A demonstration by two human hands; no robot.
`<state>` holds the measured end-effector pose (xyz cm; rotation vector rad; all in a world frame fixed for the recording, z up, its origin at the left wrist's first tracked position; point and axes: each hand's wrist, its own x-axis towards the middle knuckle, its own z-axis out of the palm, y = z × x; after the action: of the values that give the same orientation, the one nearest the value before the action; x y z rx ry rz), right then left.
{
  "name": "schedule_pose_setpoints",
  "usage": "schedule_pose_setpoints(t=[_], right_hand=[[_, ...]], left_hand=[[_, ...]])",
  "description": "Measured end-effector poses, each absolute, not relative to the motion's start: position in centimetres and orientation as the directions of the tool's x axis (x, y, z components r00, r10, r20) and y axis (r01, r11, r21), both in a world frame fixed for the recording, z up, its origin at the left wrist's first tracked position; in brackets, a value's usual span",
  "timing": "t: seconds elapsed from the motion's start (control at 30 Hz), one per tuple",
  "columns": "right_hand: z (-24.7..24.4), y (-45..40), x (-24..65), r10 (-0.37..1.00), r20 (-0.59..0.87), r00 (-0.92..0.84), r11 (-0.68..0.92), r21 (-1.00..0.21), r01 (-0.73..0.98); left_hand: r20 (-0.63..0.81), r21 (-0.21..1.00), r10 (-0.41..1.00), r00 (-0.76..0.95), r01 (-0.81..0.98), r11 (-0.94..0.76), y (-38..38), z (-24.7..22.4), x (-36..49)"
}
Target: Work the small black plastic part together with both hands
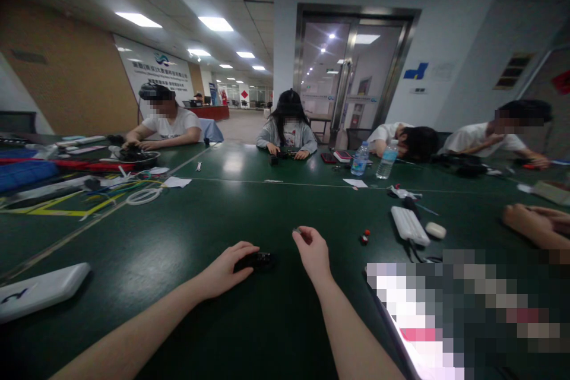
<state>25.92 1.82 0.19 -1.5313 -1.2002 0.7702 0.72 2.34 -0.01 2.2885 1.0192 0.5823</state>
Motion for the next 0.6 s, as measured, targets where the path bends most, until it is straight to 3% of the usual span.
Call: schedule_pose_setpoints(t=[0.2, 0.43, 0.6], right_hand=[[1.0, 0.8, 23.9, 0.980, 0.175, 0.093, 0.131, -0.924, 0.360], [2.0, -0.5, 22.4, 0.977, 0.109, -0.182, 0.192, -0.820, 0.540], [2.8, -1.0, 21.9, 0.958, 0.064, -0.281, 0.230, -0.759, 0.610]], left_hand=[[0.178, 0.638, 0.769, 0.614, 0.523, -0.566, 2.3, -0.1, 0.9], [0.182, 0.627, 0.761, 0.623, 0.523, -0.578, 2.1, 0.5, 1.0], [0.195, 0.621, 0.750, 0.632, 0.513, -0.593, 2.1, 0.5, 1.0]])
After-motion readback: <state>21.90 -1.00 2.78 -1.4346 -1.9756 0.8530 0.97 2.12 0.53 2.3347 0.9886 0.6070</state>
